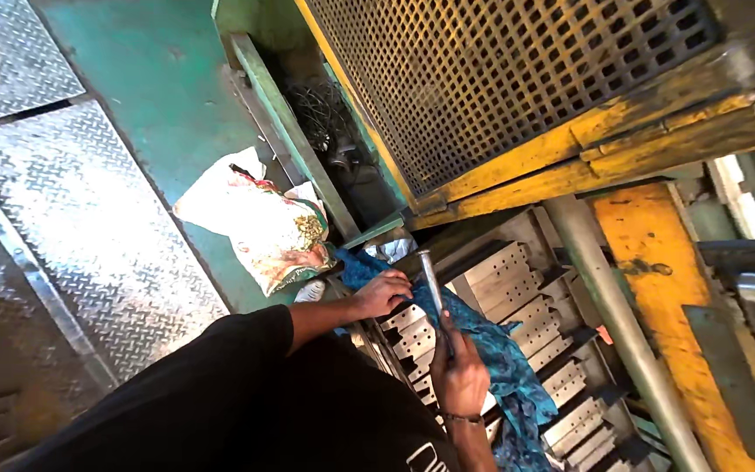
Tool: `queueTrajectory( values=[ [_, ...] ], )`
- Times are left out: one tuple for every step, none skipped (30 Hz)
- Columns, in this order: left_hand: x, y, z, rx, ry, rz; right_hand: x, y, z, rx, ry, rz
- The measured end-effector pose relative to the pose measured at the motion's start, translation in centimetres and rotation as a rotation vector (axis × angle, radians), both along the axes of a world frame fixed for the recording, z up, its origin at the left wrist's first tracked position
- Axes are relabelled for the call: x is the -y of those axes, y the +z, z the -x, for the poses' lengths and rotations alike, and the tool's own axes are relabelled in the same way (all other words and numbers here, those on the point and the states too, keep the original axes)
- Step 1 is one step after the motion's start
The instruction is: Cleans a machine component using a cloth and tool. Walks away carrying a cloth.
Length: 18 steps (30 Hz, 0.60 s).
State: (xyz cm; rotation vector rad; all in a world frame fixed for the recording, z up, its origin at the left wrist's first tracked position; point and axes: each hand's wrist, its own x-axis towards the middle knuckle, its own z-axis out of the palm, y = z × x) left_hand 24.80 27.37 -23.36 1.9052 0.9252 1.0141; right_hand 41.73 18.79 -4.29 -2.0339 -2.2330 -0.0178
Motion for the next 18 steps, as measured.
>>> queueTrajectory(
  values=[
    [0.0, 0.0, 0.0, -0.006, -0.01, 0.005, 0.5, -1.1, -0.7, 0.055, -0.028, 0.061],
    [-0.1, 0.2, 0.1, -0.015, -0.018, 0.014, 0.8, -2.1, -1.4, 0.1, -0.073, 0.153],
    [0.0, 0.4, 0.1, -0.02, -0.026, 0.027, 1.0, -2.7, -2.0, 0.111, -0.109, 0.214],
    [0.0, 0.5, 0.1, -0.021, -0.026, 0.038, 0.9, -2.7, -2.1, 0.109, -0.124, 0.239],
    [-0.3, 0.5, 0.2, -0.019, -0.016, 0.043, 0.3, -2.4, -1.7, 0.08, -0.118, 0.235],
    [-0.2, 0.4, 0.3, -0.008, -0.012, 0.05, 0.3, -1.8, -1.2, 0.033, -0.098, 0.199],
    [0.2, 0.3, 0.2, 0.005, -0.012, 0.058, 0.8, -1.2, -0.7, -0.017, -0.071, 0.14],
    [0.1, 0.3, 0.1, 0.019, -0.006, 0.062, 0.9, -0.8, -0.3, -0.069, -0.032, 0.064],
    [-0.1, 0.3, 0.0, 0.033, 0.002, 0.062, 1.1, -0.8, 0.0, -0.108, 0.002, -0.003],
    [0.0, 0.3, 0.0, 0.046, 0.006, 0.06, 1.6, -1.3, 0.0, -0.117, 0.016, -0.037],
    [0.1, 0.2, 0.0, 0.049, 0.005, 0.059, 2.1, -2.2, -0.4, -0.086, 0.002, -0.026],
    [0.0, 0.2, 0.0, 0.049, 0.004, 0.053, 2.3, -3.2, -0.9, -0.022, -0.042, 0.039],
    [0.0, 0.2, 0.0, 0.042, 0.0, 0.055, 2.2, -3.8, -1.4, 0.036, -0.099, 0.132],
    [0.1, 0.3, 0.0, 0.033, -0.004, 0.06, 2.0, -4.0, -1.6, 0.057, -0.131, 0.19],
    [0.0, 0.3, 0.0, 0.024, -0.004, 0.063, 1.4, -3.6, -1.6, 0.054, -0.134, 0.199],
    [-0.4, 0.3, 0.2, 0.021, -0.001, 0.06, 0.8, -3.0, -1.2, 0.028, -0.119, 0.18],
    [-0.3, 0.1, 0.2, 0.03, -0.002, 0.055, 0.8, -2.3, -0.8, -0.009, -0.095, 0.142],
    [0.0, 0.0, -0.1, 0.039, -0.001, 0.054, 1.2, -1.7, -0.5, -0.052, -0.067, 0.091]
  ],
)
